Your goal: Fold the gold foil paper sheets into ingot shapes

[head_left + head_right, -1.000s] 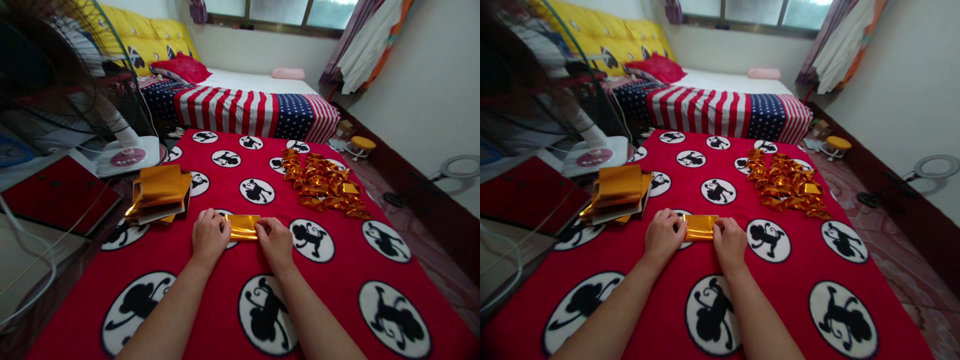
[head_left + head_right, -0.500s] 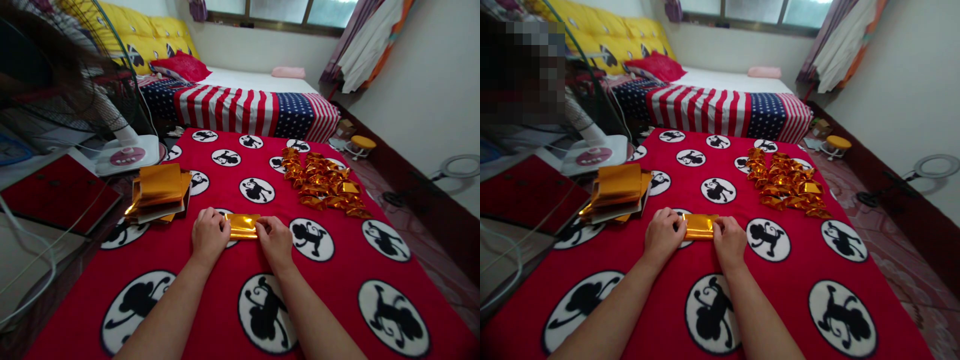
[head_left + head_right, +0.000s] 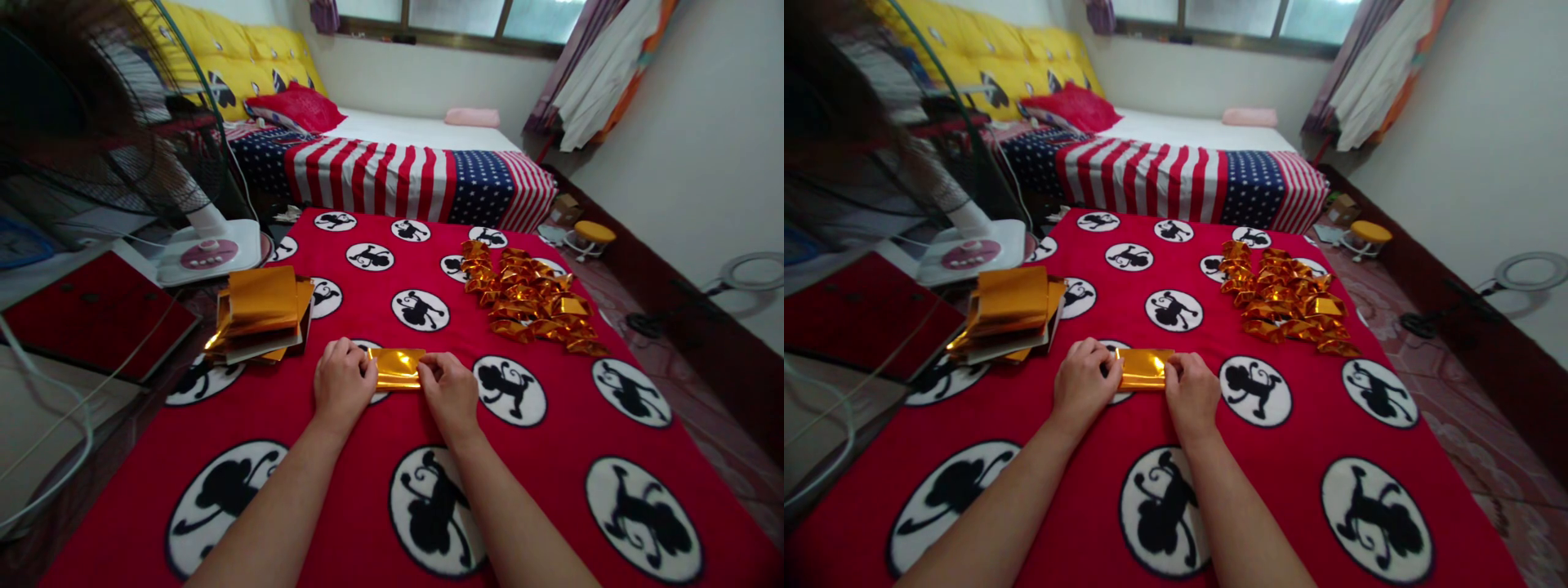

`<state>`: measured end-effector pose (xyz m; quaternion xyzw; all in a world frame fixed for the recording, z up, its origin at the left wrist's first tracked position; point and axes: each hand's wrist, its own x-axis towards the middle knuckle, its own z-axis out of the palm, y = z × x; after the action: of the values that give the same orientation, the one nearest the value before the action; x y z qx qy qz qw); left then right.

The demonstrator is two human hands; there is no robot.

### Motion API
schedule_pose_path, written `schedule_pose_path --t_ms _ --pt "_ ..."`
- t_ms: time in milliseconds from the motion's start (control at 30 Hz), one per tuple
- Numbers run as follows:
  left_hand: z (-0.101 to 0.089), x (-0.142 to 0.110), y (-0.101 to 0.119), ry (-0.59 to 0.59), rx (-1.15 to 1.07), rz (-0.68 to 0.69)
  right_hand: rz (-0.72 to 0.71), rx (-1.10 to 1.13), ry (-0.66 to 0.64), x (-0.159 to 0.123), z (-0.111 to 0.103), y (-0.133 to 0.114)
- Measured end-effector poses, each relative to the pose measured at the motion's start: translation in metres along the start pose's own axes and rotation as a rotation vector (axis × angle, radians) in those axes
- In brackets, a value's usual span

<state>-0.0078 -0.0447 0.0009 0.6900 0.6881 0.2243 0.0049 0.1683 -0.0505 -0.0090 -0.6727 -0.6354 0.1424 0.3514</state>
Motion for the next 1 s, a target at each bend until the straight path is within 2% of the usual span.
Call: schedule_pose_path --t_ms 433,800,1000 --pt "-0.0011 -0.0008 0.0019 -0.007 -0.008 -0.022 -0.012 -0.058 -0.024 0.0007 -0.0008 -0.0021" --pt "0.0 -0.0066 0.0069 0.0 0.068 -0.099 -0.011 -0.126 -0.052 0.0013 -0.0024 -0.0058" --pt "-0.003 -0.0062 0.009 0.011 -0.002 -0.08 -0.007 -0.135 -0.05 0.0005 -0.0031 -0.0066"
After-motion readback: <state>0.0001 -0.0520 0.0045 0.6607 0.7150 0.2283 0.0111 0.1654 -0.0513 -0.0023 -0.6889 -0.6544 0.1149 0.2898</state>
